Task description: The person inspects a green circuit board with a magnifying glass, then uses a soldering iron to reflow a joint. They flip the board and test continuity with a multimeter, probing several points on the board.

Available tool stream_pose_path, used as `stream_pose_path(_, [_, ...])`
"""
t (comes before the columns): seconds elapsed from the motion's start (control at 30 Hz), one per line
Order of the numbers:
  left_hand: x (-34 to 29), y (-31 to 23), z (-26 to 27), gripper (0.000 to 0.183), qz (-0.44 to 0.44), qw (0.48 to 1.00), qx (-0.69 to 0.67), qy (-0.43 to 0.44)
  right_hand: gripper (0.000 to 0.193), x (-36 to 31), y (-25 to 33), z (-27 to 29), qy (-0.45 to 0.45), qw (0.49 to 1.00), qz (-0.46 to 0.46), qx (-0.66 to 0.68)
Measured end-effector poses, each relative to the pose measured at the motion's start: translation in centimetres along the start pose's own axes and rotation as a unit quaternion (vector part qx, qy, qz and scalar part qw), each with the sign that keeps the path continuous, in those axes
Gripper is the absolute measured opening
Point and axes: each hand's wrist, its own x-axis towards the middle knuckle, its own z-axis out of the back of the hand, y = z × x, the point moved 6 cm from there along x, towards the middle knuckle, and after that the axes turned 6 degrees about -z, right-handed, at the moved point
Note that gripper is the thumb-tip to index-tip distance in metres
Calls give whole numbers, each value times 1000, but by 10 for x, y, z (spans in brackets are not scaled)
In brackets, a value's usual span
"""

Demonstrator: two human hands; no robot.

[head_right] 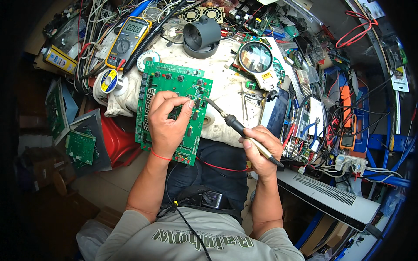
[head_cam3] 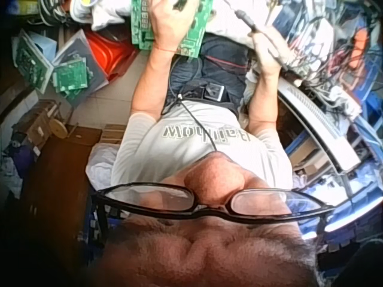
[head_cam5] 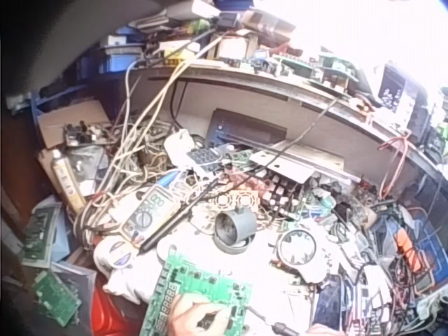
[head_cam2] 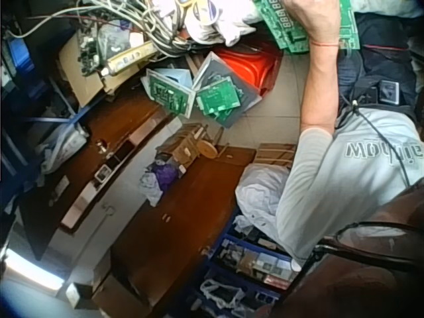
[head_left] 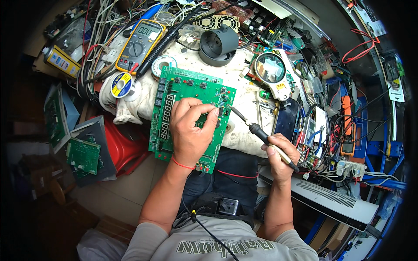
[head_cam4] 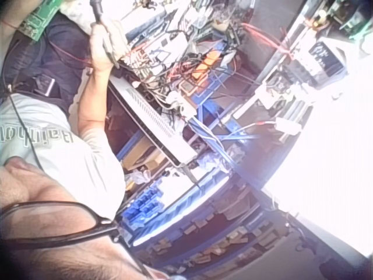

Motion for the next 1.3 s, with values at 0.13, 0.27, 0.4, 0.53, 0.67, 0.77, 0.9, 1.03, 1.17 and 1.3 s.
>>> stream_pose_path(0.13, [0, 0, 0, 14, 6, 1000, -5, 3, 26, -4, -3, 5, -30, 998, -12, 52])
stream_pose_path(0.27, [0, -1, 2, 12, 8, 1000, -13, 9, 26, -4, -4, 6, -30, 999, -11, 40])
stream_pose_path(0.4, [-1, 1, 1, 13, 24, 1000, -20, -3, 26, -4, 0, 3, -23, 1000, 1, 19])
stream_pose_path(0.53, [-1, 0, 1, 13, 18, 1000, -13, -4, 28, -2, 7, -3, -9, 998, 37, -41])
stream_pose_path(0.67, [-1, 0, 0, 13, 14, 1000, -9, -5, 29, -1, 13, -8, 0, 994, 74, -75])
stream_pose_path(0.77, [-1, 0, 0, 13, 11, 1000, -10, -6, 30, 0, 14, -11, 0, 993, 78, -90])
stream_pose_path(0.9, [-2, -1, 0, 13, 8, 1000, -3, 14, 30, 1, 14, -12, -3, 991, 82, -102])
stream_pose_path(1.03, [-1, -1, 0, 13, 4, 1000, -2, 12, 32, 1, 14, -14, 2, 988, 94, -119])
stream_pose_path(1.17, [-2, -1, 0, 13, 4, 1000, 0, 12, 32, 2, 16, -16, 6, 984, 110, -138])
stream_pose_path(1.3, [-2, 0, 0, 13, 3, 1000, -1, 11, 32, 3, 20, -18, 8, 982, 121, -145])
